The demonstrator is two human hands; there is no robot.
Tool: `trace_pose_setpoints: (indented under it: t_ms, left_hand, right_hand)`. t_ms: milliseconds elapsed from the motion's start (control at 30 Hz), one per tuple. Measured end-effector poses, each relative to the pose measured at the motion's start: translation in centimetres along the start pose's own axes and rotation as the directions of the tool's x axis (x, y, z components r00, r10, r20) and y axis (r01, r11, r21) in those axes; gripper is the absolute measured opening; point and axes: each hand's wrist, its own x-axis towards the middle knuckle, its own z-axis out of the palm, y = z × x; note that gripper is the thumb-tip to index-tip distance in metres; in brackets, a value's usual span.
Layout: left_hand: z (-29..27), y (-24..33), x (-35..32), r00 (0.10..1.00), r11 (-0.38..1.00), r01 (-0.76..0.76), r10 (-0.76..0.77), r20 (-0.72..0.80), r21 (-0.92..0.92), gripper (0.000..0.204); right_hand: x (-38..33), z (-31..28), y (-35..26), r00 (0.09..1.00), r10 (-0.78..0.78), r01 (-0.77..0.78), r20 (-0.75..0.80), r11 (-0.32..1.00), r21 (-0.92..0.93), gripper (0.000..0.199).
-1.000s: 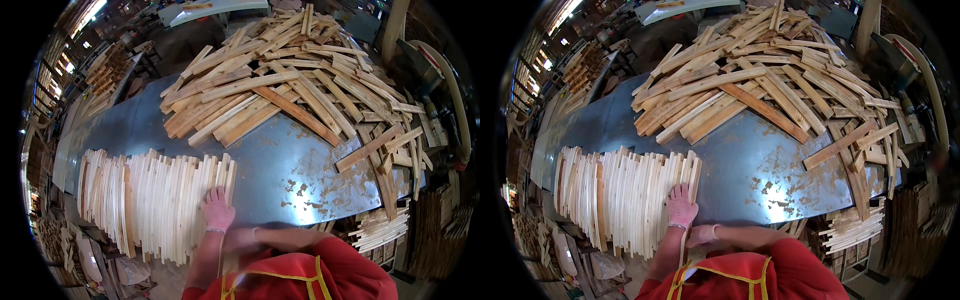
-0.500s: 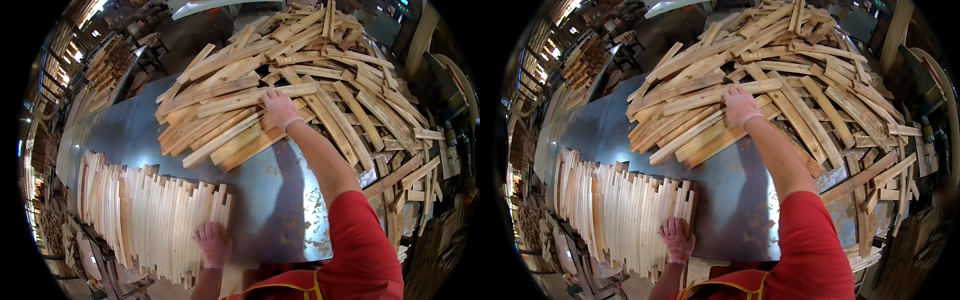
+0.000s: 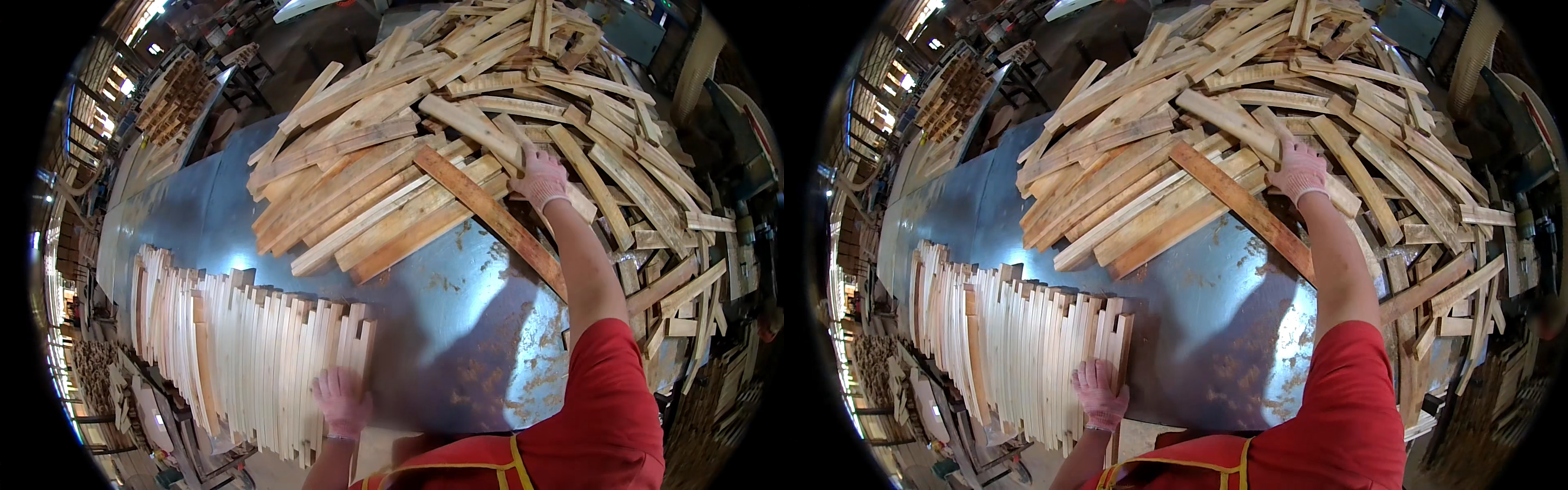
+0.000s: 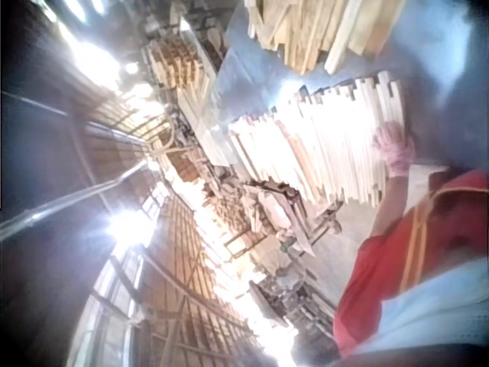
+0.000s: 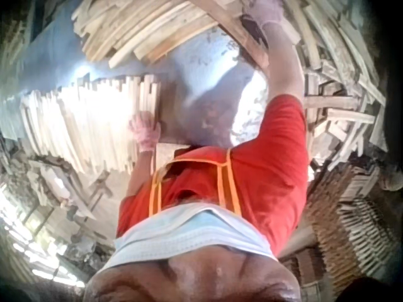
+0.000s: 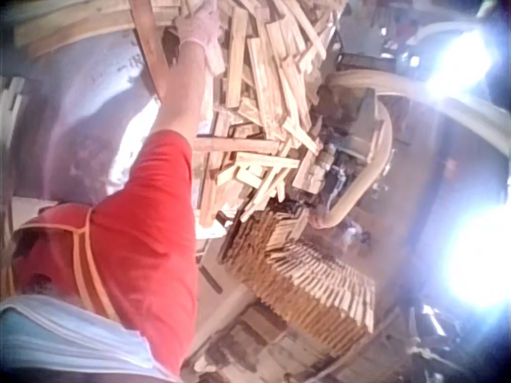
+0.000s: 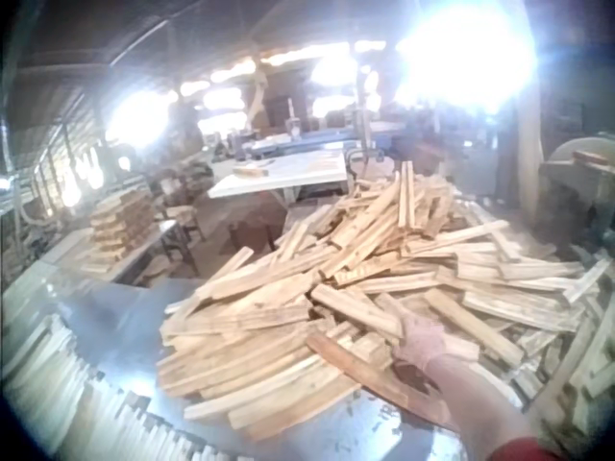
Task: The person repeatedly picks up thin wooden planks from a large pile on a metal table and places them into a neat, vertical stack. The person wears pink gloves and a red shirt with yellow straps. The camera is head-mounted, providing a first-person view of the hands and the work surface.
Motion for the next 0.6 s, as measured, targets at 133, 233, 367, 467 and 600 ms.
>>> trace_pose_setpoints:
  t_ms: [133, 233, 367, 467, 600]
  left_hand:
    - [1.2, -1.0, -1.0, 1.000, 1.000, 0.001, 0.000, 0.031, -0.004, 0.094]
    - [0.7, -1.0, -0.8, 0.995, 0.999, 0.044, -0.045, 0.092, 0.018, 0.093]
    - [0.5, -0.4, -0.6, 0.997, 1.000, 0.021, -0.023, 0.069, 0.019, 0.091]
    - [0.8, -0.7, -1.4, 0.999, 0.999, 0.008, -0.010, 0.045, 0.041, 0.092]
    - [0.7, -0.7, -1.2, 0.995, 1.000, 0.004, -0.003, 0.104, -0.013, 0.094]
  right_hand:
    - [-3.7, -1.0, -0.2, 0.987, 0.020, -0.032, 0.161, 0.997, 0.072, 0.073]
    - [-8.8, -3.6, -1.9, 0.959, -0.024, -0.027, 0.284, 0.984, 0.175, 0.079]
    - [-14.5, -1.0, -1.4, 0.966, 0.001, -0.069, 0.260, 0.966, 0.251, 0.090]
    - [-17.1, -2.6, -3.1, 0.927, 0.023, -0.186, 0.374, 0.895, 0.407, 0.107]
    - [-28.0, 0.8, -7.1, 0.902, -0.009, -0.386, 0.432, 0.431, 0.815, 0.132]
